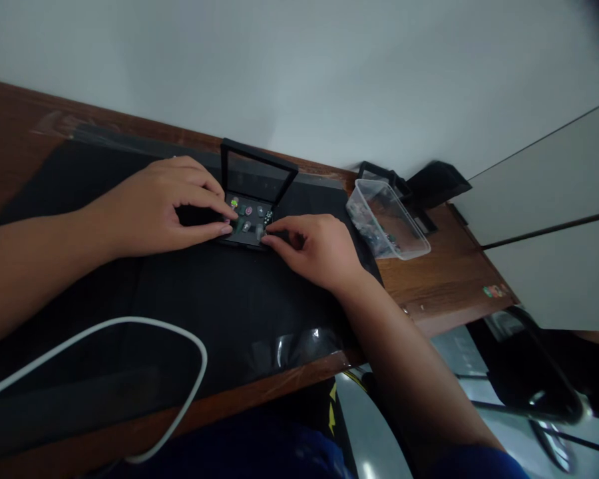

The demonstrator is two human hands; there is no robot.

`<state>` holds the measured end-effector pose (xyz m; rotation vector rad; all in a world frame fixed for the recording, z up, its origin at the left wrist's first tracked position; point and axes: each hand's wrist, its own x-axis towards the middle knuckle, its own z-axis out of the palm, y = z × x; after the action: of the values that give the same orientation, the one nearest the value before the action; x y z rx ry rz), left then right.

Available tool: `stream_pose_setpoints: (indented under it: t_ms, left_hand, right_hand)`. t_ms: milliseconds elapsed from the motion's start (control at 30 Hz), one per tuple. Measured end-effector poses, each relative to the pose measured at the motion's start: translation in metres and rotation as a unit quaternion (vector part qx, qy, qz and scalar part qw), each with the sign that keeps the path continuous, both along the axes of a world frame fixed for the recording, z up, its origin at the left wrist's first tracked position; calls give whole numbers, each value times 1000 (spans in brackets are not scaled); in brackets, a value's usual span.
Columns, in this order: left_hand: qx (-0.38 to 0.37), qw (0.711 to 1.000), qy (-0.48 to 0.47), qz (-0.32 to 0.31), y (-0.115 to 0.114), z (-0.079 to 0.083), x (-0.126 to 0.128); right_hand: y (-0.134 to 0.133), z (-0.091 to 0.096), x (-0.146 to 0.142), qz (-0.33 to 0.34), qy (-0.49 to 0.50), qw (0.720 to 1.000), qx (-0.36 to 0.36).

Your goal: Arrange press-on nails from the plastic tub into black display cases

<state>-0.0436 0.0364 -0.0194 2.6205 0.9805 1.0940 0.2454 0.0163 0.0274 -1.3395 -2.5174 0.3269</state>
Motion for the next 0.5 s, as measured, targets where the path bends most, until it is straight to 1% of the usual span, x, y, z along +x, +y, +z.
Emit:
stream_pose_setpoints:
  t_ms: [133, 233, 300, 400, 500]
  left_hand:
    - [-32, 999, -3, 31, -1, 1, 0]
    - [-7, 999, 12, 41, -1, 2, 0]
    - [4, 998, 22, 63, -1, 3, 0]
    - [4, 995, 26, 92, -1, 3, -1]
    - [-14, 994, 32, 99, -2, 4, -1]
  right_hand:
    - [0, 0, -1, -13, 6, 1000, -11]
    - [1, -1, -1, -12, 11, 1000, -14]
    - [1, -2, -1, -12, 18, 1000, -19]
    - [3, -4, 0, -12, 50, 998, -40]
    - [6, -7, 1, -15, 96, 993, -68]
